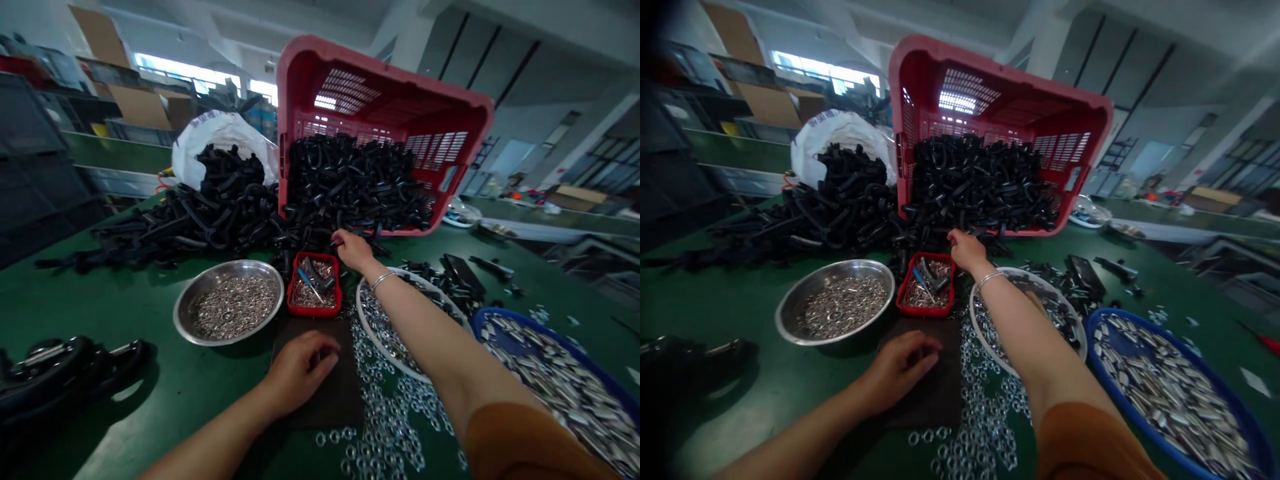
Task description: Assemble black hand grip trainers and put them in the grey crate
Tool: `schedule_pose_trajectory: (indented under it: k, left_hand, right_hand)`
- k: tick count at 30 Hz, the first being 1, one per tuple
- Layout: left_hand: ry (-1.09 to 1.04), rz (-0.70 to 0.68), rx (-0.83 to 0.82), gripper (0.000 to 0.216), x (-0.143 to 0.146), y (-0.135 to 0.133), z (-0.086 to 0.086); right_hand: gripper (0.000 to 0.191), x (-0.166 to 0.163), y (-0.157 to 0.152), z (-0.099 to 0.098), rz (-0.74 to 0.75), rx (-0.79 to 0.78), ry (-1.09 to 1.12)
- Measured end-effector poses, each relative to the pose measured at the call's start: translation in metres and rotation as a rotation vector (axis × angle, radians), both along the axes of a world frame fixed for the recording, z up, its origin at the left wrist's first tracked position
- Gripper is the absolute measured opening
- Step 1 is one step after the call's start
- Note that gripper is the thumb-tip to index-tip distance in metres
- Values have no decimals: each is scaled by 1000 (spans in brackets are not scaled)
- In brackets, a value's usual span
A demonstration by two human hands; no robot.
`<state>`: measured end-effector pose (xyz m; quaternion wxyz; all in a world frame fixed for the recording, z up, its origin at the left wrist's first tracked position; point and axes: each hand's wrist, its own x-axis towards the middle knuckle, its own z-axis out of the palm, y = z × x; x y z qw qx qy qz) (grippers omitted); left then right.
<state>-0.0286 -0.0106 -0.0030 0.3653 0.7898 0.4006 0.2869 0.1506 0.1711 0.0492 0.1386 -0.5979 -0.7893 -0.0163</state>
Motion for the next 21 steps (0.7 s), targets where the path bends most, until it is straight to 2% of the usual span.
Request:
schedule_pose_trajectory:
  k: [2, 5, 8, 11, 14, 21]
  left_hand:
    - [-47, 90, -31, 22, 2, 2, -1]
    - [-55, 86, -35, 20, 2, 2, -1]
    - [-29, 20, -1, 19, -1, -1, -1]
    - [7, -13, 20, 20, -5, -2, 0]
    - [22, -29, 23, 21, -6, -1, 0]
    - [-9, -34, 46, 17, -3, 0, -3]
  right_hand:
    - [55, -2, -9, -1, 44, -71, -33]
    - [60, -13, -22, -6, 124, -145, -81]
    - [49, -24, -29, -9, 133, -178, -114]
    - [33, -30, -33, -6, 77, -216, -148]
    - [33, -32, -44, -2, 57, -221, -176]
    - [28, -25, -80, -5, 178, -185, -127]
